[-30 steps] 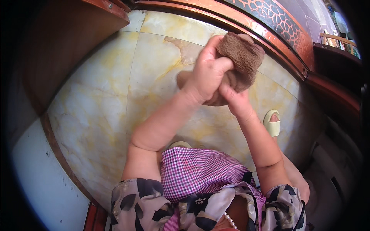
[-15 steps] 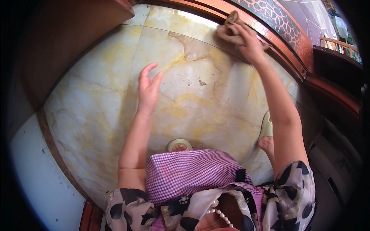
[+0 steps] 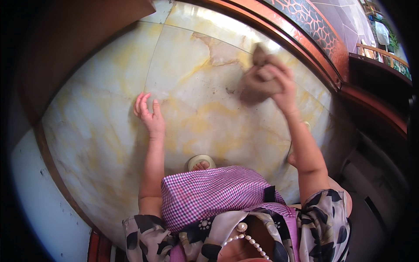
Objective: The person picks up a cloth from a table, walks to a bathroom, and wipes the tiled floor by hand. They then move to a threshold area and continue wiping the floor with the cloth.
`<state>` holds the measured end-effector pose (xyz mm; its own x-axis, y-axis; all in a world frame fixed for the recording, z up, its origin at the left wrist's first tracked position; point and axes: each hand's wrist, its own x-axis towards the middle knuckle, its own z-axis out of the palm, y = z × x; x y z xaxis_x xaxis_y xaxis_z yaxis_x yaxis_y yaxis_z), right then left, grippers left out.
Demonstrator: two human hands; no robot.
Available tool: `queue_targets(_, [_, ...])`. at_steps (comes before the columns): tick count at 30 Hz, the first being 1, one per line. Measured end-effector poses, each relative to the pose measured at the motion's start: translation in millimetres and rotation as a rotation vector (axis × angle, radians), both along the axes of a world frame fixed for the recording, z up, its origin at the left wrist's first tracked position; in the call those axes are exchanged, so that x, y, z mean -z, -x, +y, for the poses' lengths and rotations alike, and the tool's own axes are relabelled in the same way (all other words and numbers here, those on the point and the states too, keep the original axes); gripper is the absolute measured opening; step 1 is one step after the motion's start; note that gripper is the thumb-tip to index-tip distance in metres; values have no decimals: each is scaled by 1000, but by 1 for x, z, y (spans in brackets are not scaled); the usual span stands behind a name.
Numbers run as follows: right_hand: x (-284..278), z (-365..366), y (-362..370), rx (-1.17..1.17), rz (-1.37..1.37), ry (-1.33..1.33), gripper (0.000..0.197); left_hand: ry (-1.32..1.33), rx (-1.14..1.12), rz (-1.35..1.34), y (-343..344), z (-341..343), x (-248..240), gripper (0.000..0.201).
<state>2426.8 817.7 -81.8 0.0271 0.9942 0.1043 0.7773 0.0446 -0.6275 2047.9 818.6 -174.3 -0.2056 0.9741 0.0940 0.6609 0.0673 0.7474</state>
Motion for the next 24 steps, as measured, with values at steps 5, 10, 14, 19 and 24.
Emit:
queue_targets(5, [70, -24, -117, 374, -247, 251, 60, -33, -121, 267, 31, -16, 20, 31])
queue_targets(10, [73, 41, -25, 168, -322, -18, 74, -97, -198, 397, 26, -26, 43, 37])
queue_targets(14, [60, 115, 87, 39, -363, 115, 73, -97, -247, 326, 29, -28, 55, 37])
queue_targets(19, [89, 171, 199, -160, -439, 64, 77, -92, -298, 165, 25, -29, 61, 37])
queue_targets(24, [122, 171, 282, -490, -473, 106, 80, -91, -446, -38, 24, -29, 55, 34])
